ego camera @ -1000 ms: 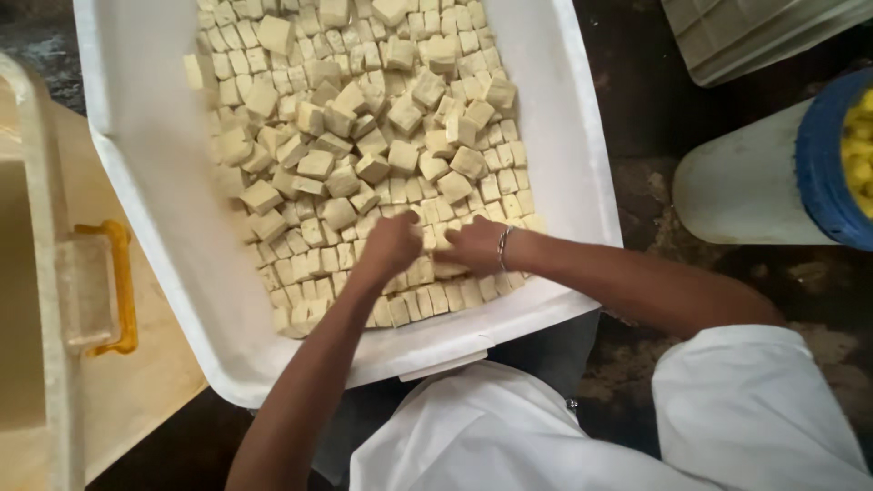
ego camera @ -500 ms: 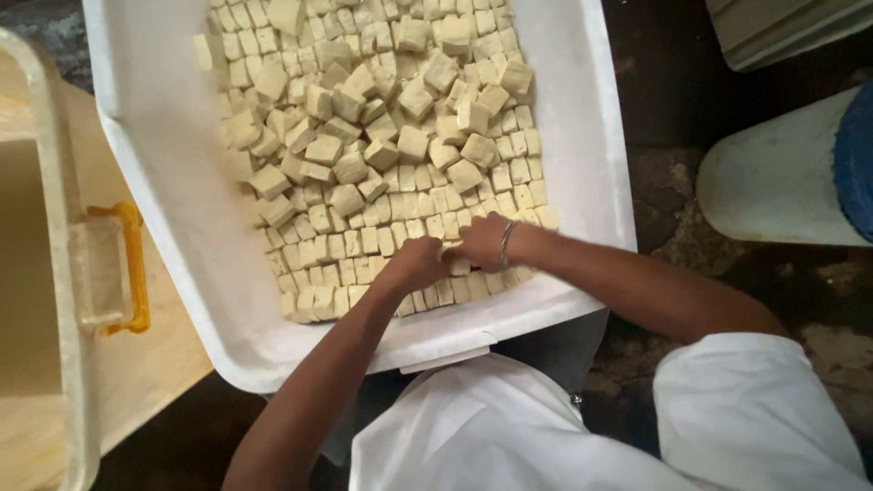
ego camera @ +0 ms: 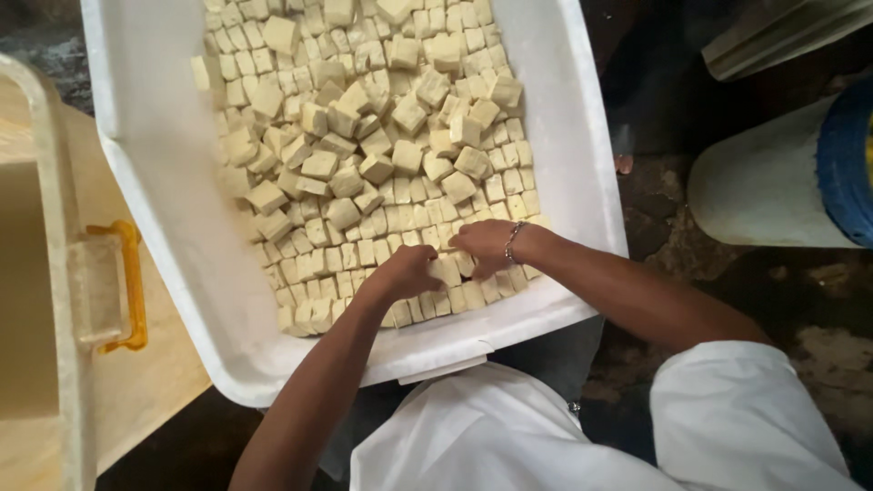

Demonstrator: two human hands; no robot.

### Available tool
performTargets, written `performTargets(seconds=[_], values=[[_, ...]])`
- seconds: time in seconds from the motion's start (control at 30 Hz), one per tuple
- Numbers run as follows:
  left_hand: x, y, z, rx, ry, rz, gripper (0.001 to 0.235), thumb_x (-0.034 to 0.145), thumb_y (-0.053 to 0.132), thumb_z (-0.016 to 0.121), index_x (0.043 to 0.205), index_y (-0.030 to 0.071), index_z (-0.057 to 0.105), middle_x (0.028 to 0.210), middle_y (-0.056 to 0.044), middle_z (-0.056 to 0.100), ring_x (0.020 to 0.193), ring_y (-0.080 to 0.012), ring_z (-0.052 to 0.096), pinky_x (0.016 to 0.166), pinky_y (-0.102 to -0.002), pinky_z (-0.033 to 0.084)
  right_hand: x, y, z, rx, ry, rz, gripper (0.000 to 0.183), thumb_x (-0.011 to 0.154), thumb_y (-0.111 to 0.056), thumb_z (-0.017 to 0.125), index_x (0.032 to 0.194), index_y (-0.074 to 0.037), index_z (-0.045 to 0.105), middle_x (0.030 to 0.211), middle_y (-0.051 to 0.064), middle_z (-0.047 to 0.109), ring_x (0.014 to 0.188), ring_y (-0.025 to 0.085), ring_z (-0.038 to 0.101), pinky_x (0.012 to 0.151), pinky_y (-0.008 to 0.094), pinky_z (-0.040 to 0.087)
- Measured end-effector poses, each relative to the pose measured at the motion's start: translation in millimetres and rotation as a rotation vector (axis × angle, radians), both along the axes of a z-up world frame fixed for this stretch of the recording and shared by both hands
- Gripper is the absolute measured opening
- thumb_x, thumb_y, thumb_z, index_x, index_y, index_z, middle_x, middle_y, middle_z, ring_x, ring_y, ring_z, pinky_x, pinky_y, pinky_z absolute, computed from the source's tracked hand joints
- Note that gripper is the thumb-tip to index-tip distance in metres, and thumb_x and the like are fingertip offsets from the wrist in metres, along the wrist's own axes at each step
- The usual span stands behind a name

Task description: The person repeatedly scoops small white cubes from a large white bin, rinses them in a yellow tub filled with water, and returns them to the bin. The process is repeated multiple times to wash the cubes.

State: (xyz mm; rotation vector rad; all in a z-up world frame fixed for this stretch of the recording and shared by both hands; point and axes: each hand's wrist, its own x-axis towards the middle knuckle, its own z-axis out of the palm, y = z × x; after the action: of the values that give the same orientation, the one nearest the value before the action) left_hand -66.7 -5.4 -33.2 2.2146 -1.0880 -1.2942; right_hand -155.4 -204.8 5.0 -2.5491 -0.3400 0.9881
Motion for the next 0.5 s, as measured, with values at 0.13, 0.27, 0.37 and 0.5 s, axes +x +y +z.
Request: performTargets(seconds=[0.13,0.27,0.37,0.5], values=[[-6,-3,11,0.057,0.012,-0.063,0.057,0.067,0.034,0.088,0.112,0.002,0.072,0.106,-0.021,0.076,0.101,-0.0369,0.072,0.089,-0.043,0.056,-4,2,-9,0.057,0.142,0.052,0.028,0.078,-0.016,0.069,0.104,-0.004,0.067,0.093,0.017,0.071,0.092,0.037,0.068,0.082,0.049,0.054],[-3,-9,29,0.112,-0.006,-0.140,0.064,0.067,0.042,0.089,0.111,-0.001,0.070,0.107,-0.023,0.073,0.103,-0.0378,0.071,0.091,-0.043,0.055,7,-8,-24,0.135,-0.093,-0.166,0.036,0.079,-0.003,0.057,0.113,-0.008,0.068,0.096,0.018,0.071,0.090,0.036,0.072,0.081,0.047,0.057],[-4,-11,31,0.133,-0.023,-0.148,0.065,0.075,0.046,0.084,0.115,-0.002,0.068,0.108,-0.025,0.072,0.103,-0.0386,0.071,0.091,-0.045,0.055,28,-36,-37,-0.094,-0.384,-0.556,0.018,0.089,-0.004,0.055,0.103,-0.004,0.067,0.098,0.020,0.071,0.094,0.039,0.069,0.082,0.051,0.056],[3,-5,19,0.202,0.015,0.015,0.059,0.089,0.049,0.069,0.122,0.001,0.063,0.104,-0.024,0.076,0.102,-0.0373,0.073,0.091,-0.047,0.055,50,-54,-53,-0.164,-0.568,-0.802,0.019,0.089,-0.006,0.060,0.106,0.000,0.065,0.105,0.026,0.069,0.093,0.044,0.068,0.080,0.050,0.056]])
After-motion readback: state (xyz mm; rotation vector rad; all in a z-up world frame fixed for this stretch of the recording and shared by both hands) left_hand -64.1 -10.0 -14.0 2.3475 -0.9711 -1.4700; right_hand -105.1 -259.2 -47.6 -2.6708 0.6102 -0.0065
